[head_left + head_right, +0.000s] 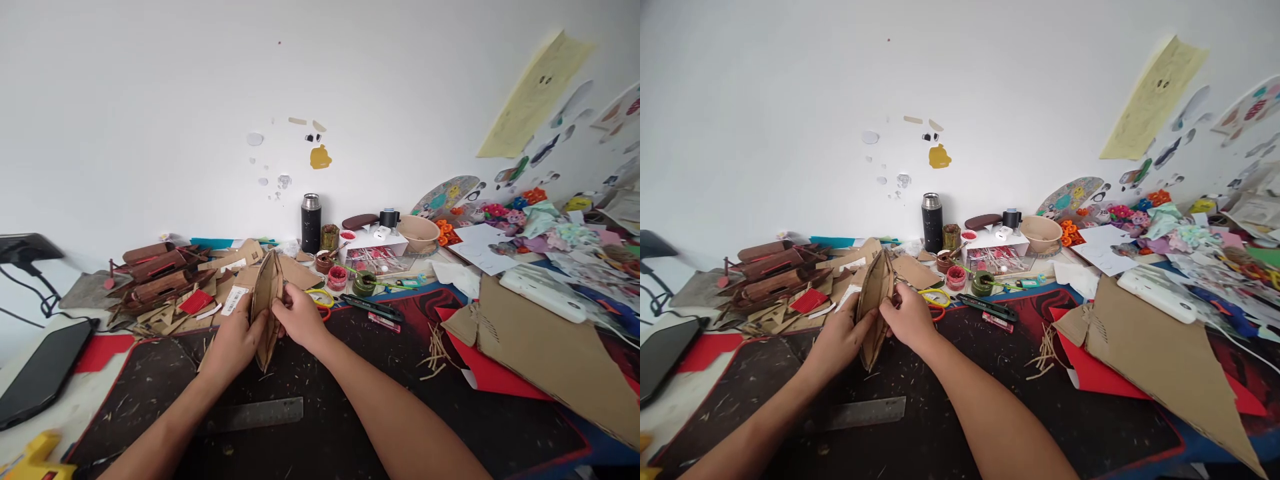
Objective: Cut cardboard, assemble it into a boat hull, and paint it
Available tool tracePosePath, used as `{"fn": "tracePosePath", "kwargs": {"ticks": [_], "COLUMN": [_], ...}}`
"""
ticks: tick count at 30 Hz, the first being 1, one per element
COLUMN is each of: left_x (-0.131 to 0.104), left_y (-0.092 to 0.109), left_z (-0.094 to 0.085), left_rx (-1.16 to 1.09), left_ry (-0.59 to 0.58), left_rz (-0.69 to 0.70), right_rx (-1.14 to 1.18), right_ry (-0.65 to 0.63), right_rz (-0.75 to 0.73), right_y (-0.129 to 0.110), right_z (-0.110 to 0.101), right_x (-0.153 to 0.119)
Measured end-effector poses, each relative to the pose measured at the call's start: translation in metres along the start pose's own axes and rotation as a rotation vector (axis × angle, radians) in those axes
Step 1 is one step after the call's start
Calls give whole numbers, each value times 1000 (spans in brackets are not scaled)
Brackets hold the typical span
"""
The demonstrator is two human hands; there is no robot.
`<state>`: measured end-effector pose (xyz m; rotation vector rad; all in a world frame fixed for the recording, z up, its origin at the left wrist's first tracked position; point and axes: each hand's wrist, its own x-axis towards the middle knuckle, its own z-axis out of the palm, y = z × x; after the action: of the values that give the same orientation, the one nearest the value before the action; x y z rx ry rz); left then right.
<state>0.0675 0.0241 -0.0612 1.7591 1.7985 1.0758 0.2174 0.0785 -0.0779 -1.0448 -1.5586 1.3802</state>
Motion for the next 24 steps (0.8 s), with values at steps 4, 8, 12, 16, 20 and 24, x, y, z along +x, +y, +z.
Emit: {"fn": "tracePosePath", "kwargs": {"ticks": [4, 8, 12, 16, 20, 24], "left_x": [5, 7, 1, -8, -15, -18], "left_y": [3, 13, 22, 30, 38, 42], "left_z": [-10, -17, -15, -9, -7, -3], "left_rx": [-173, -413, -582, -691, -786, -843], "left_ry": [-63, -130, -176, -327, -471, -509], "left_rz": [-80, -199, -352, -500, -560, -581], "right_rx": [8, 43, 115, 193, 558, 681], "right_ry": [-12, -18, 50, 97, -73, -97], "right_rz": [-54, -105, -136, -159, -5, 61], "right_y": [2, -1, -11, -19, -20, -17], "right_z": [-3, -9, -20, -29, -27, -23], "right_x": [2, 5, 10, 13, 12, 11]}}
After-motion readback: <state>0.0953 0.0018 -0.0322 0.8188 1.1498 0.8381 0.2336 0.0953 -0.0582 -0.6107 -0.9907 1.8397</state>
